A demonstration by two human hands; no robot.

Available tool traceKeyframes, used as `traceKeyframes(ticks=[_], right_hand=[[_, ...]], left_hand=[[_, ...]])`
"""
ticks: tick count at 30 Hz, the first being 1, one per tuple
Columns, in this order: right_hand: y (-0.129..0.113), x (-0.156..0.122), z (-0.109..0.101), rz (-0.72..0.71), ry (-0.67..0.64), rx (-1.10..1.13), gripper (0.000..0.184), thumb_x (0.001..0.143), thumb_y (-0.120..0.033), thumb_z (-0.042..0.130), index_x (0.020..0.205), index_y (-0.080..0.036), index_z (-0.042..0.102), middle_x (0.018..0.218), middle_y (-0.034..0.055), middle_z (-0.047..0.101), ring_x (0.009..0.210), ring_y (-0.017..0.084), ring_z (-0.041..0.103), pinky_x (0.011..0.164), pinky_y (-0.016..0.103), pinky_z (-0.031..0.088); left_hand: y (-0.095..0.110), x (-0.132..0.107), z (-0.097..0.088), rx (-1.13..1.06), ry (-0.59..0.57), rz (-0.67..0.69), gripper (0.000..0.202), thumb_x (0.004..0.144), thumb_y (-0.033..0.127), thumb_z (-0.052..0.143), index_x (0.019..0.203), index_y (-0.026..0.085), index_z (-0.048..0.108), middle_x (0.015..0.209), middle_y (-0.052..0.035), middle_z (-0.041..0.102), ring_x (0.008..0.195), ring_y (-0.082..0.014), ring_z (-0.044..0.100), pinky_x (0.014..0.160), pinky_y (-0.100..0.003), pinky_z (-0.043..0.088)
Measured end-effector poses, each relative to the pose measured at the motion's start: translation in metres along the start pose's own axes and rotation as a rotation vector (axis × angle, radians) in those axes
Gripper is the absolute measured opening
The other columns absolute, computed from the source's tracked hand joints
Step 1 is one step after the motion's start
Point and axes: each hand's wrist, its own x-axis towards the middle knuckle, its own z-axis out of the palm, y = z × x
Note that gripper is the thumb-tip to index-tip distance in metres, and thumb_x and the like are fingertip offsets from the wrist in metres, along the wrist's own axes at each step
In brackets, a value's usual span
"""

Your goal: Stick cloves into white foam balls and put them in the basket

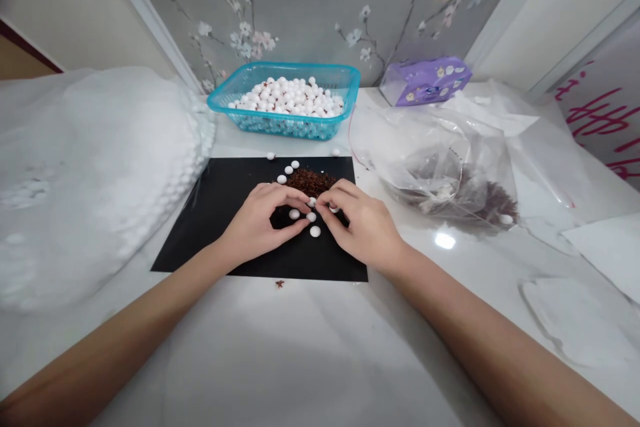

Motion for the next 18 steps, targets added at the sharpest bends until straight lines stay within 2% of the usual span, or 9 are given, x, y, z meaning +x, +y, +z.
traceKeyframes(ticks=[4,7,14,18], right_hand=[[-0.0032,-0.0021,0.0011,-0.093,-0.022,-0.091,0.011,0.088,-0.019,0.049,0.086,-0.019,0.060,0.085,0.0019,0.060,0.059,0.009,0.055,0.052,0.021,0.042],[-0.0036,-0.0025,0.0017,-0.128,-0.036,-0.187,0.013,0.090,-0.021,0.047,0.088,-0.019,0.060,0.085,0.0025,0.062,0.064,0.011,0.060,0.048,0.021,0.041],[-0.0043,-0.0023,0.0017,-0.212,-0.048,-0.377,0.024,0.093,-0.023,0.038,0.088,-0.016,0.061,0.083,0.0036,0.064,0.059,0.012,0.060,0.043,0.023,0.036],[-0.0045,-0.0019,0.0009,-0.274,-0.034,-0.487,0.025,0.093,-0.021,0.039,0.088,-0.015,0.062,0.082,0.0045,0.065,0.050,0.010,0.055,0.042,0.025,0.033]], left_hand=[[-0.0004,0.0007,0.0008,-0.035,0.009,-0.015,0.019,0.080,0.025,0.061,0.097,0.022,0.053,0.085,0.0049,0.071,0.089,-0.0158,0.062,0.086,-0.032,0.036],[-0.0009,0.0007,0.0012,-0.042,0.009,-0.005,0.020,0.079,0.023,0.062,0.097,0.022,0.053,0.085,0.0056,0.071,0.090,-0.0150,0.062,0.085,-0.031,0.036],[-0.0008,0.0006,0.0012,-0.041,0.002,-0.016,0.019,0.080,0.025,0.062,0.097,0.023,0.052,0.086,0.0054,0.071,0.089,-0.0154,0.062,0.084,-0.031,0.037],[0.0002,0.0012,0.0008,-0.043,0.000,-0.023,0.019,0.080,0.026,0.062,0.096,0.022,0.052,0.086,0.0047,0.072,0.090,-0.0161,0.062,0.083,-0.032,0.037]])
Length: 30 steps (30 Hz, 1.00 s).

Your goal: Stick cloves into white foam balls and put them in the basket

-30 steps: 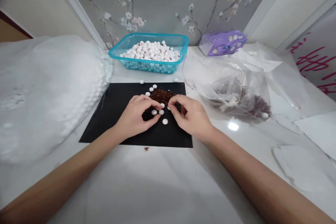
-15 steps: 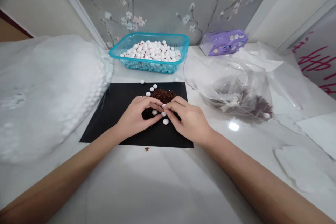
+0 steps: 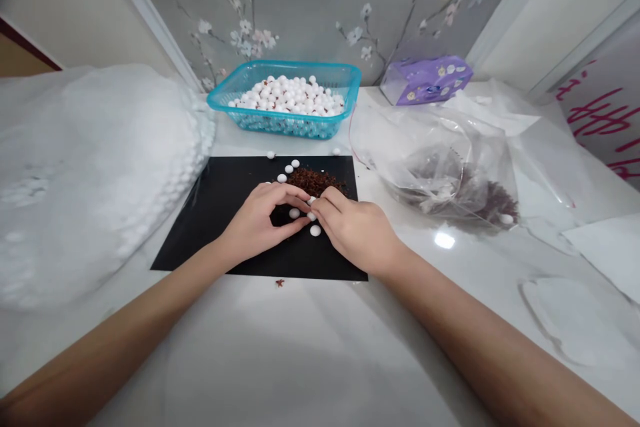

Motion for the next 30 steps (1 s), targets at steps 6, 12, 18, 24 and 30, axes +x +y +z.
traceKeyframes(ticks=[6,12,18,24,30], right_hand=[[0.0025,-0.0013,0.0006,-0.020,-0.069,0.016,0.024,0.091,-0.017,0.038,0.088,-0.017,0.061,0.085,0.0048,0.064,0.050,0.011,0.052,0.044,0.026,0.034],[0.0040,-0.0024,-0.0002,-0.036,-0.058,0.133,0.022,0.091,-0.019,0.039,0.091,-0.016,0.061,0.087,0.0051,0.064,0.060,0.012,0.059,0.048,0.024,0.040],[0.0045,-0.0012,-0.0017,-0.041,-0.060,0.265,0.017,0.084,-0.014,0.044,0.091,-0.017,0.060,0.089,0.0051,0.064,0.065,0.013,0.060,0.051,0.024,0.044],[0.0053,-0.0011,-0.0032,-0.070,-0.041,0.312,0.019,0.081,-0.012,0.044,0.090,-0.018,0.061,0.088,0.0050,0.065,0.065,0.013,0.061,0.052,0.023,0.045],[0.0021,-0.0010,-0.0041,-0.087,-0.016,0.316,0.024,0.078,-0.009,0.043,0.090,-0.016,0.062,0.080,0.0044,0.064,0.058,0.012,0.058,0.048,0.023,0.044]], left_hand=[[0.0001,-0.0003,-0.0003,-0.003,-0.005,-0.017,0.019,0.080,0.027,0.062,0.096,0.022,0.053,0.087,0.0048,0.072,0.090,-0.0161,0.063,0.083,-0.032,0.037],[0.0007,0.0007,-0.0005,-0.013,-0.011,-0.034,0.019,0.080,0.028,0.062,0.095,0.022,0.053,0.085,0.0055,0.072,0.088,-0.0157,0.063,0.084,-0.032,0.036],[0.0017,0.0009,-0.0002,-0.029,-0.021,-0.041,0.020,0.079,0.026,0.064,0.096,0.022,0.053,0.087,0.0052,0.072,0.089,-0.0162,0.064,0.081,-0.031,0.036],[0.0016,0.0014,0.0002,-0.052,-0.042,-0.055,0.019,0.080,0.026,0.063,0.096,0.022,0.052,0.087,0.0062,0.072,0.091,-0.0162,0.064,0.081,-0.031,0.036],[0.0014,0.0016,-0.0001,-0.040,-0.049,-0.055,0.019,0.080,0.029,0.063,0.095,0.023,0.053,0.089,0.0057,0.072,0.090,-0.0161,0.064,0.081,-0.031,0.036]])
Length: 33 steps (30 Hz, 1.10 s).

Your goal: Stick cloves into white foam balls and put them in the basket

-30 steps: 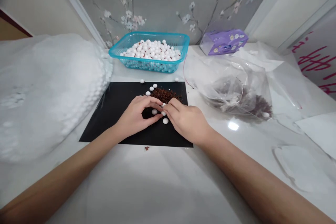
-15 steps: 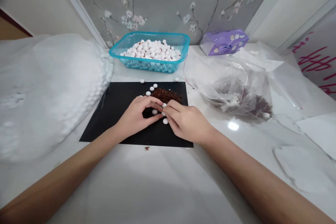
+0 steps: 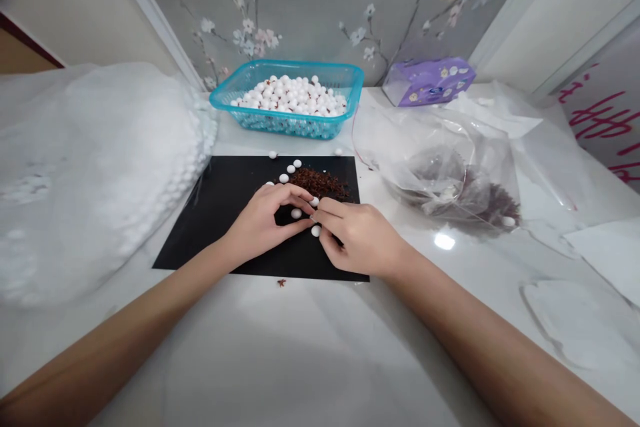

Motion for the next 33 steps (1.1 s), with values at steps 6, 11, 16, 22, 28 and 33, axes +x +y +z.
traceKeyframes(ticks=[6,11,16,22,28,33], right_hand=[[-0.005,0.002,-0.001,0.024,-0.062,-0.002,0.025,0.075,-0.008,0.042,0.088,-0.015,0.062,0.074,0.0033,0.060,0.056,0.013,0.056,0.047,0.023,0.041],[-0.002,0.003,-0.002,0.172,-0.095,0.149,0.024,0.074,-0.007,0.044,0.086,-0.018,0.061,0.084,0.0044,0.061,0.069,0.015,0.059,0.055,0.024,0.043],[0.009,0.003,-0.001,0.412,0.239,0.256,0.018,0.071,-0.008,0.048,0.077,-0.020,0.061,0.076,0.0022,0.057,0.047,0.009,0.046,0.046,0.025,0.038],[0.017,0.003,0.005,0.565,0.177,0.081,0.019,0.065,-0.011,0.052,0.079,-0.020,0.061,0.077,0.0024,0.057,0.045,0.010,0.043,0.045,0.026,0.038],[0.019,0.001,0.008,0.628,0.193,0.134,0.011,0.070,-0.016,0.055,0.078,-0.019,0.061,0.073,0.0009,0.057,0.039,0.008,0.039,0.042,0.026,0.037],[0.019,0.002,0.008,0.620,0.221,0.098,0.006,0.074,-0.018,0.057,0.075,-0.022,0.062,0.053,-0.0036,0.052,0.037,0.010,0.038,0.044,0.027,0.037]], left_hand=[[0.000,0.000,0.001,0.016,0.009,0.015,0.020,0.080,0.031,0.062,0.096,0.023,0.054,0.089,0.0048,0.071,0.088,-0.0156,0.063,0.080,-0.030,0.037],[0.000,-0.001,0.001,0.028,0.020,0.033,0.019,0.080,0.030,0.062,0.096,0.022,0.054,0.087,0.0045,0.071,0.089,-0.0158,0.063,0.080,-0.031,0.036],[0.000,-0.001,0.001,0.040,0.019,0.029,0.019,0.081,0.025,0.060,0.098,0.022,0.053,0.088,0.0041,0.072,0.094,-0.0161,0.061,0.085,-0.032,0.036],[0.002,-0.003,-0.001,0.096,0.115,0.039,0.014,0.082,0.024,0.056,0.095,0.021,0.057,0.095,0.0005,0.068,0.090,-0.0170,0.059,0.083,-0.032,0.040],[-0.010,-0.002,-0.007,0.224,0.364,-0.166,0.017,0.082,0.015,0.050,0.095,0.020,0.058,0.097,-0.0027,0.066,0.091,-0.0203,0.056,0.081,-0.034,0.042],[-0.018,-0.001,-0.007,0.297,0.323,-0.289,0.017,0.079,0.022,0.057,0.095,0.021,0.063,0.101,-0.0028,0.066,0.091,-0.0242,0.057,0.079,-0.039,0.043]])
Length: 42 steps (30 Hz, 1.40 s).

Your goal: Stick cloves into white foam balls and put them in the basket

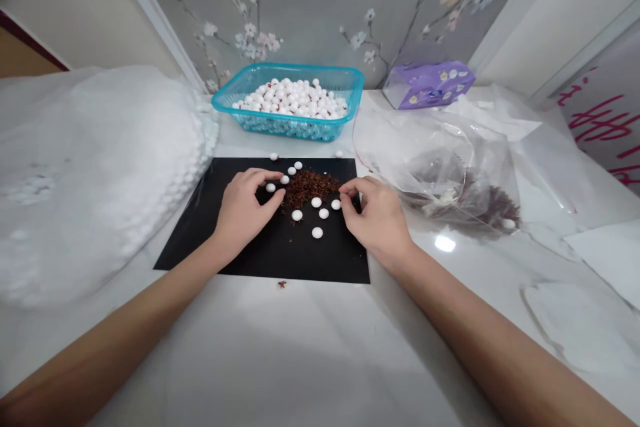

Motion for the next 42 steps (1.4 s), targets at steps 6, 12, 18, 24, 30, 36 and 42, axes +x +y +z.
traceKeyframes(ticks=[6,12,18,24,30,36,42], right_hand=[[-0.003,-0.002,0.000,0.058,0.010,0.006,0.009,0.077,-0.022,0.059,0.083,-0.021,0.065,0.048,-0.0051,0.051,0.036,0.010,0.038,0.046,0.027,0.036],[-0.008,-0.003,-0.002,0.108,0.100,0.041,0.009,0.077,-0.025,0.061,0.085,-0.021,0.064,0.058,-0.0035,0.060,0.040,0.009,0.044,0.051,0.025,0.042],[-0.007,-0.004,0.001,0.151,0.155,0.167,0.010,0.077,-0.027,0.062,0.085,-0.020,0.064,0.075,0.0020,0.068,0.060,0.015,0.063,0.056,0.027,0.052],[-0.006,-0.005,0.003,0.125,0.175,0.250,0.010,0.077,-0.025,0.063,0.085,-0.020,0.062,0.078,0.0029,0.069,0.070,0.018,0.068,0.068,0.032,0.056],[-0.005,-0.006,0.003,0.028,0.167,0.183,0.007,0.077,-0.020,0.062,0.084,-0.021,0.062,0.078,0.0015,0.069,0.069,0.017,0.067,0.068,0.031,0.056],[-0.010,-0.009,0.001,-0.054,0.187,0.121,0.013,0.077,-0.019,0.061,0.089,-0.023,0.059,0.079,-0.0004,0.068,0.047,0.009,0.055,0.053,0.025,0.049],[-0.014,-0.014,0.002,-0.165,0.072,0.238,0.018,0.079,-0.018,0.060,0.095,-0.023,0.053,0.076,-0.0026,0.066,0.040,0.005,0.043,0.044,0.021,0.041]], left_hand=[[-0.001,-0.003,0.001,0.048,0.034,-0.058,0.017,0.077,0.025,0.058,0.093,0.021,0.060,0.091,-0.0035,0.065,0.082,-0.0227,0.056,0.070,-0.035,0.044],[-0.003,-0.002,0.002,0.042,-0.011,-0.118,0.021,0.072,0.014,0.056,0.091,0.021,0.056,0.082,-0.0023,0.063,0.078,-0.0215,0.057,0.069,-0.034,0.046],[-0.004,-0.001,0.006,-0.189,0.062,-0.002,0.017,0.077,0.011,0.053,0.092,0.019,0.054,0.091,-0.0028,0.063,0.082,-0.0160,0.060,0.075,-0.029,0.048],[-0.001,0.000,0.006,-0.278,0.100,0.103,0.021,0.075,0.009,0.057,0.093,0.018,0.054,0.090,-0.0020,0.063,0.083,-0.0137,0.060,0.079,-0.027,0.048],[0.001,0.000,0.003,-0.379,0.143,0.094,0.018,0.076,0.010,0.058,0.092,0.019,0.055,0.090,-0.0009,0.064,0.080,-0.0119,0.062,0.075,-0.024,0.049],[0.013,-0.008,0.003,-0.512,0.042,0.257,0.022,0.077,0.015,0.061,0.097,0.019,0.054,0.093,-0.0014,0.064,0.080,-0.0113,0.062,0.076,-0.023,0.049],[0.019,-0.013,0.003,-0.435,-0.207,0.310,0.025,0.078,0.021,0.061,0.101,0.021,0.052,0.089,0.0009,0.069,0.087,-0.0154,0.064,0.083,-0.030,0.047]])
